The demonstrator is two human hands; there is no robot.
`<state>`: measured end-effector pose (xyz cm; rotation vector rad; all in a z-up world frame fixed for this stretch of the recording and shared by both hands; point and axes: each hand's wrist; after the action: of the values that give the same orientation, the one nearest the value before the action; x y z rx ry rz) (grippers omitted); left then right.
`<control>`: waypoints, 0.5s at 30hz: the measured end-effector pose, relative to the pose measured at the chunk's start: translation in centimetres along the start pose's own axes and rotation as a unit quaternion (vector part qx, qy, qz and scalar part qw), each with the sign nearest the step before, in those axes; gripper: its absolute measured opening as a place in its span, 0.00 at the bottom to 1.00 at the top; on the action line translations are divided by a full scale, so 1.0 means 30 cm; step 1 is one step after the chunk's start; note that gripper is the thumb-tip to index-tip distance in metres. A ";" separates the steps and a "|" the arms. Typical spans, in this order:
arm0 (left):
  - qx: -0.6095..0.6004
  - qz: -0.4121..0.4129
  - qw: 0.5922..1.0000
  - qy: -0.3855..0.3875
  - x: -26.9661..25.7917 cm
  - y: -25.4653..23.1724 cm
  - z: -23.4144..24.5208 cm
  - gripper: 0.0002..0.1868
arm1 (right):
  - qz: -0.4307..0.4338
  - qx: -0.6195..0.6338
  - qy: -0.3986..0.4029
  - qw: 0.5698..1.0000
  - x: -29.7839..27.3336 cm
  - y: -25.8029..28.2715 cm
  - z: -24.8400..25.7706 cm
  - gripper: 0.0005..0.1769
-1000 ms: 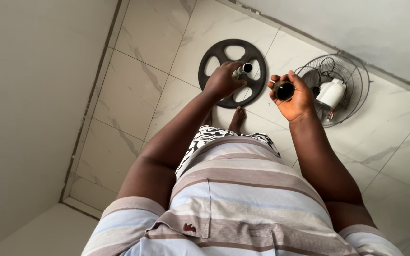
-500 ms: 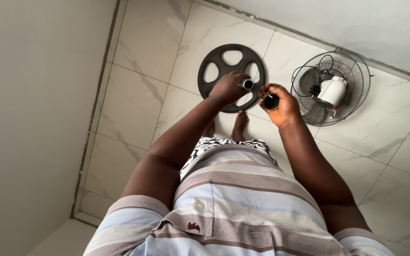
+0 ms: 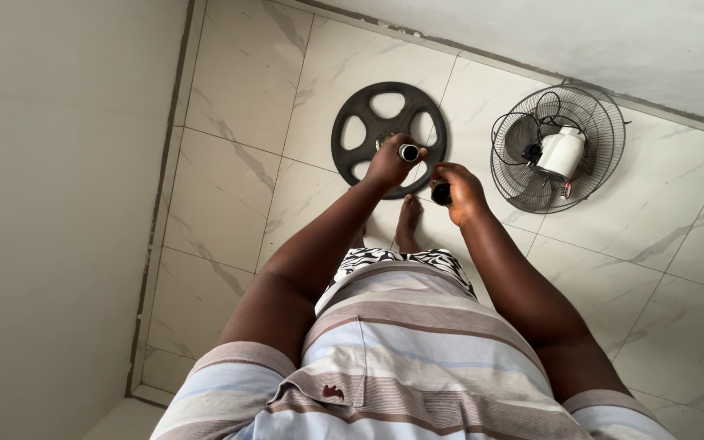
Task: The person assembles a ceiling fan by attaching a brass hub to the central hub of a fan blade, then securing the blade to a metal pole using a screwdriver. The person tightens the screw to fasten the blade to the pole.
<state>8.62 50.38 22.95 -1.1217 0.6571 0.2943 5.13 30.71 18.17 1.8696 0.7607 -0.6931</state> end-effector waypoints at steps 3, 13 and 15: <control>0.014 -0.018 0.999 -0.036 -0.003 0.022 -0.007 0.22 | -0.007 -0.142 -0.001 0.990 0.027 -0.032 0.030 0.17; -0.055 -0.040 0.984 -0.166 -0.104 -0.115 0.181 0.20 | -0.050 -0.183 0.054 0.980 0.155 -0.116 0.071 0.36; -0.055 -0.045 0.982 -0.174 -0.158 -0.170 0.205 0.19 | -0.053 -0.205 0.066 0.975 0.164 -0.113 0.030 0.43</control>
<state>9.74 54.25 31.32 -1.1665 0.2815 0.4413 5.62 32.04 12.31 1.5136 1.0128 -0.4381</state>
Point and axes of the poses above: each hand's wrist, its own x-axis towards the middle knuckle, its own z-axis out of the back of the hand, y = z × x, and after that the axes turned 5 degrees about y, right-handed
